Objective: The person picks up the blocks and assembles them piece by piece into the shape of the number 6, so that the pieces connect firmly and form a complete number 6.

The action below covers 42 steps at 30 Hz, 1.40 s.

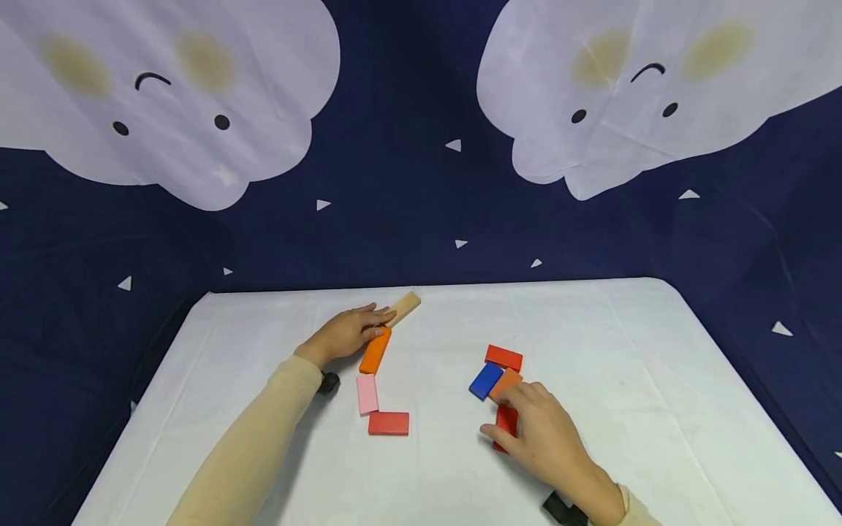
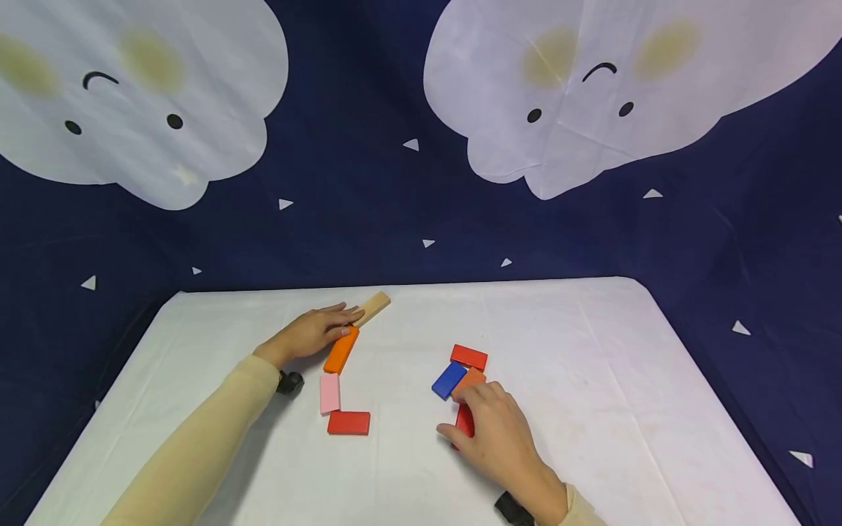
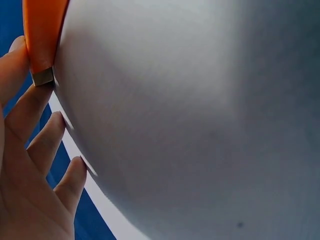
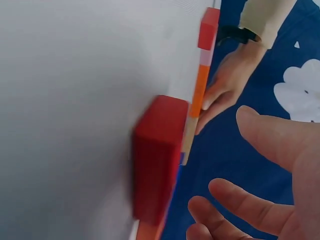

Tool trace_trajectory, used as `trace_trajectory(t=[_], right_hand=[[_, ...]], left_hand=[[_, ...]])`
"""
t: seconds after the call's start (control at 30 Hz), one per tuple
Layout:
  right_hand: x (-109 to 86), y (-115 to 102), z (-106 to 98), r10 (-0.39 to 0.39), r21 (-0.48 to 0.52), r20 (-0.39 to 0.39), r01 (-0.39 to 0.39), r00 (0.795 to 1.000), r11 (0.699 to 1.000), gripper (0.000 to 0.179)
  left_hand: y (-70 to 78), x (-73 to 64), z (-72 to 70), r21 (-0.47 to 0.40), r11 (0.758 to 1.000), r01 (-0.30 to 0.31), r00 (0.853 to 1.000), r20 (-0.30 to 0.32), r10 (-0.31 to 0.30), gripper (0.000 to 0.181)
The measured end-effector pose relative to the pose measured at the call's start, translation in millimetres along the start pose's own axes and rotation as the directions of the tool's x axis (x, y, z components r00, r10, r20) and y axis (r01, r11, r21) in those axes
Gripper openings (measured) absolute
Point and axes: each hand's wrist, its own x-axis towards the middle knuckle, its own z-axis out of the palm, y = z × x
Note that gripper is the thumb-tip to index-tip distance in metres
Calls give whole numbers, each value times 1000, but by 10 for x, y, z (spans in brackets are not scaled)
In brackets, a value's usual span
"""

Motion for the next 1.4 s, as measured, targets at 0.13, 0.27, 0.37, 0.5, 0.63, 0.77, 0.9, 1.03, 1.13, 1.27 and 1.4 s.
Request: trace_trajectory(t=[0.13,0.27,0.37,0.5,0.63,0.77,0.9,1.03,1.13,1.27,1.4], right_hand=[[-78,47,-13,19,-17,17,-19,1000,1000,46],[-123,64,-38,43,-30,41,-42,998,999,54],[-144,69,-48,61,-34,54,-59,997,998,58],[-157,75,-43,77,-36,71,-75,994,997,61],[-156,87,-35,104,-29,104,-102,989,994,62],[-154,94,-33,142,-23,143,-140,980,990,62],[-155,79,-28,186,-25,176,-184,967,983,63],[-143,48,-18,204,-37,199,-201,958,979,66],[-132,33,-12,194,-50,201,-188,960,981,68],[-133,34,-10,183,-58,194,-175,964,983,67],[-142,46,-3,177,-52,189,-170,966,984,65]], left_hand=[[-12,8,-8,2,1000,5,1000,2,-5,47],[-19,13,-9,6,1000,4,1000,3,-4,47],[-15,18,-8,7,1000,2,1000,5,-2,47],[-5,22,-6,8,1000,7,1000,10,-7,47],[0,22,-5,9,1000,12,1000,8,-12,47],[0,18,-5,10,1000,14,1000,7,-14,47],[-4,15,-3,14,1000,13,1000,13,-13,47],[-3,9,-14,15,1000,15,1000,15,-15,47],[-3,8,-22,13,1000,14,1000,12,-14,47],[-8,13,-18,7,1000,14,1000,10,-14,47],[-9,18,-10,1,1000,18,1000,11,-18,47]])
